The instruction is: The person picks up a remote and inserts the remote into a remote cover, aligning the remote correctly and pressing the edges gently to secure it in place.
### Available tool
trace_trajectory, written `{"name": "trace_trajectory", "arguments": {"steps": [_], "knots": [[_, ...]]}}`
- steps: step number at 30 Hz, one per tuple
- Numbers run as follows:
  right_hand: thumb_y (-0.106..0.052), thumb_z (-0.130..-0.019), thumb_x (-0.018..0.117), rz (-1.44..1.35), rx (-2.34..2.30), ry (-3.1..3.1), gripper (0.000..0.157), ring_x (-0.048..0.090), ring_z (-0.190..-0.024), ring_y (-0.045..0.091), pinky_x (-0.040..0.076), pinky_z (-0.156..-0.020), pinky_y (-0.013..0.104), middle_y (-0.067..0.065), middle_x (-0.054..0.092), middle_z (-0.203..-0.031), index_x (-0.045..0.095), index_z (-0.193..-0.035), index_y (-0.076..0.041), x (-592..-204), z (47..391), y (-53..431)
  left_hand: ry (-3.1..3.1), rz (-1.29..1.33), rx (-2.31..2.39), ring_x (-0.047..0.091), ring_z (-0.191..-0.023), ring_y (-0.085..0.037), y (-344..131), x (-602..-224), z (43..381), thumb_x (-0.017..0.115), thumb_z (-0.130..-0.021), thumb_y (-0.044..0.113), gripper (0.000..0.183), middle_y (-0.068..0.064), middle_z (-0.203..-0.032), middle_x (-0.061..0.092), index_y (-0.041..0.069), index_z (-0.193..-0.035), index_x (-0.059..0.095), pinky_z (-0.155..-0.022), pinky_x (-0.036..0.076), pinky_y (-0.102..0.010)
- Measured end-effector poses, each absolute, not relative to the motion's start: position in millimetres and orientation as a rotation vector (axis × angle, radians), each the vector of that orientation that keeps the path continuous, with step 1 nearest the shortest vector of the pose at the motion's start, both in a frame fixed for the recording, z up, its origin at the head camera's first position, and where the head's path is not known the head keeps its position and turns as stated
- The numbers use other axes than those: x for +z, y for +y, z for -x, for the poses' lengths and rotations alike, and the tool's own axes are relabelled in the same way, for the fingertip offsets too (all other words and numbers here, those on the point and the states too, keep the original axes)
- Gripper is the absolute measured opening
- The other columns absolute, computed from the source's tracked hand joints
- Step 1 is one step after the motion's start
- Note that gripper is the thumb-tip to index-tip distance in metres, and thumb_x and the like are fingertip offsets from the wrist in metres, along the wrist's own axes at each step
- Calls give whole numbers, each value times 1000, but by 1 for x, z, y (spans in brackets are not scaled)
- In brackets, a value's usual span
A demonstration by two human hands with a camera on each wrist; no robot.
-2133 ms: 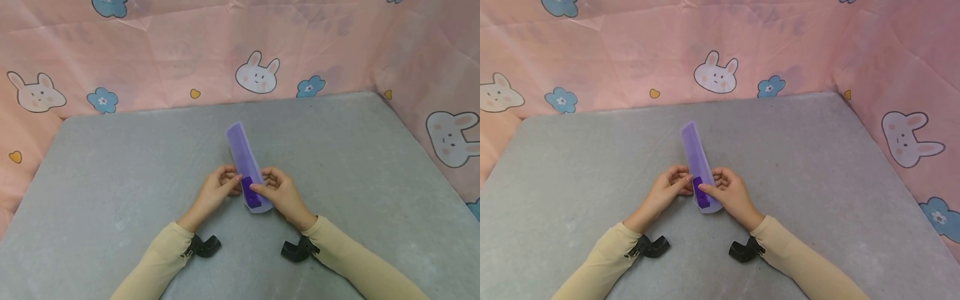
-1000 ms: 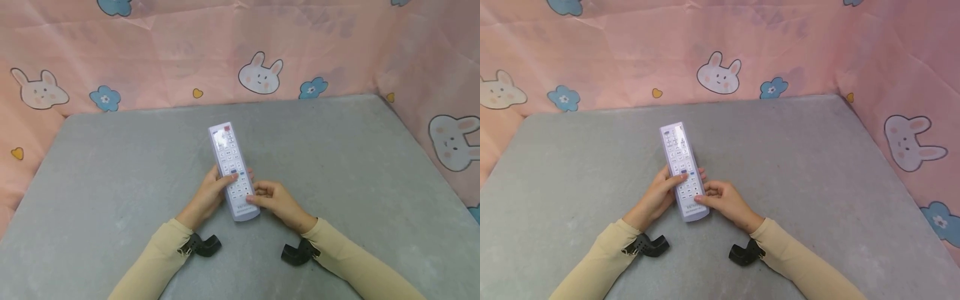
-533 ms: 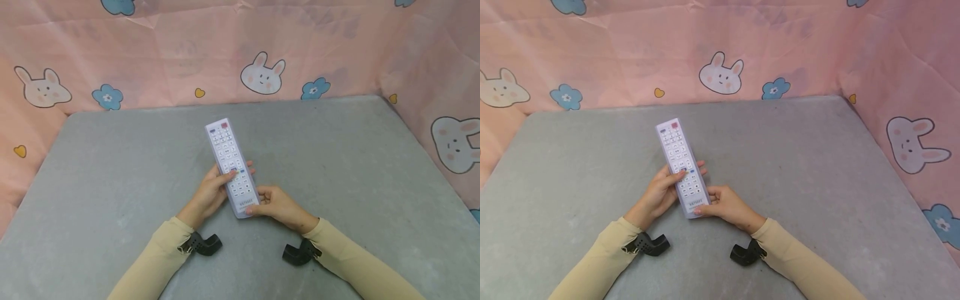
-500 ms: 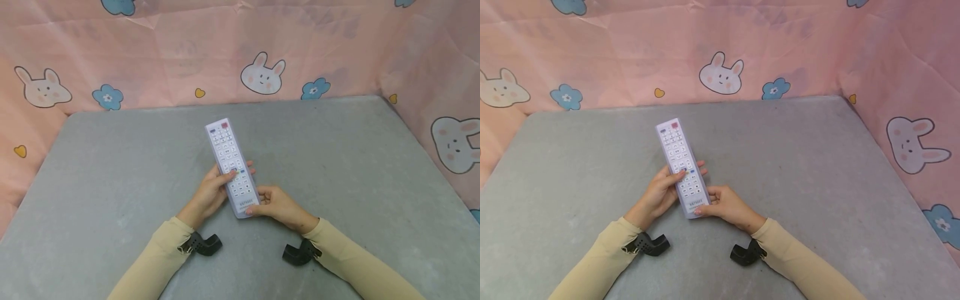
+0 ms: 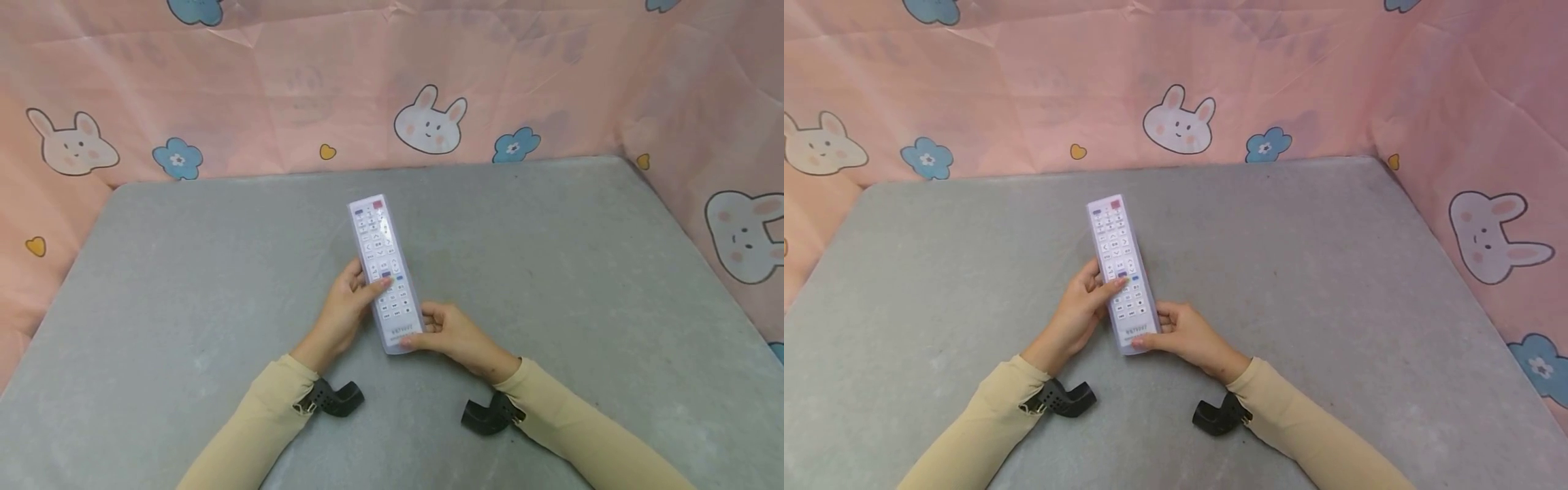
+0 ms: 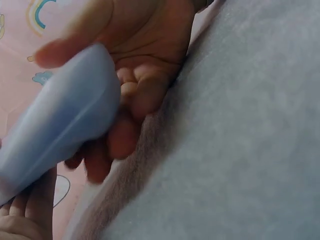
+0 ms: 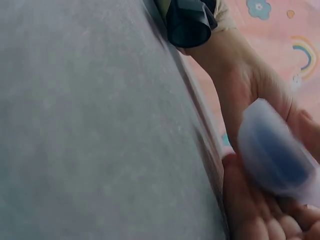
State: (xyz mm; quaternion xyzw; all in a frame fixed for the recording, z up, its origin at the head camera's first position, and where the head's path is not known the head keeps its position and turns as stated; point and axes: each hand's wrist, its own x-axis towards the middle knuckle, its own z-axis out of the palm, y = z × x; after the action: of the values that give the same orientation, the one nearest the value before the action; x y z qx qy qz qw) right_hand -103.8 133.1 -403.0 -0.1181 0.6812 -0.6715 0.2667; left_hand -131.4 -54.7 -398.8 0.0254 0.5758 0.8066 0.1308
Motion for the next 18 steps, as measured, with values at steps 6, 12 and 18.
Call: {"name": "trace_trajectory", "arguments": {"steps": [6, 12, 18], "knots": [[-5, -89, 64, 234, -1886, 1918, 40, 67, -89, 15, 54, -79, 28, 24, 66, -107, 51, -119, 17, -404, 104, 133, 1785, -77, 2229, 65, -89, -16, -55, -398, 132, 57, -88, -5, 51, -27, -119, 59, -6, -136, 40, -83, 53, -31], [1, -85, 67, 159, -1942, 2033, 34, 68, -83, 13, 55, -76, 26, 22, 68, -98, 56, -113, 17, -404, 106, 133, 1853, -80, 2073, 66, -92, -22, -55, -398, 132, 60, -89, -2, 54, -26, -120, 59, -3, -139, 40, -83, 54, -32], [1, -84, 69, 140, -1918, 2135, 28, 67, -80, 12, 54, -74, 24, 22, 69, -94, 61, -106, 16, -406, 106, 134, 1924, -180, 1842, 63, -101, -29, -63, -400, 136, 56, -92, 3, 48, -28, -121, 58, -12, -134, 40, -90, 51, -35]]}}
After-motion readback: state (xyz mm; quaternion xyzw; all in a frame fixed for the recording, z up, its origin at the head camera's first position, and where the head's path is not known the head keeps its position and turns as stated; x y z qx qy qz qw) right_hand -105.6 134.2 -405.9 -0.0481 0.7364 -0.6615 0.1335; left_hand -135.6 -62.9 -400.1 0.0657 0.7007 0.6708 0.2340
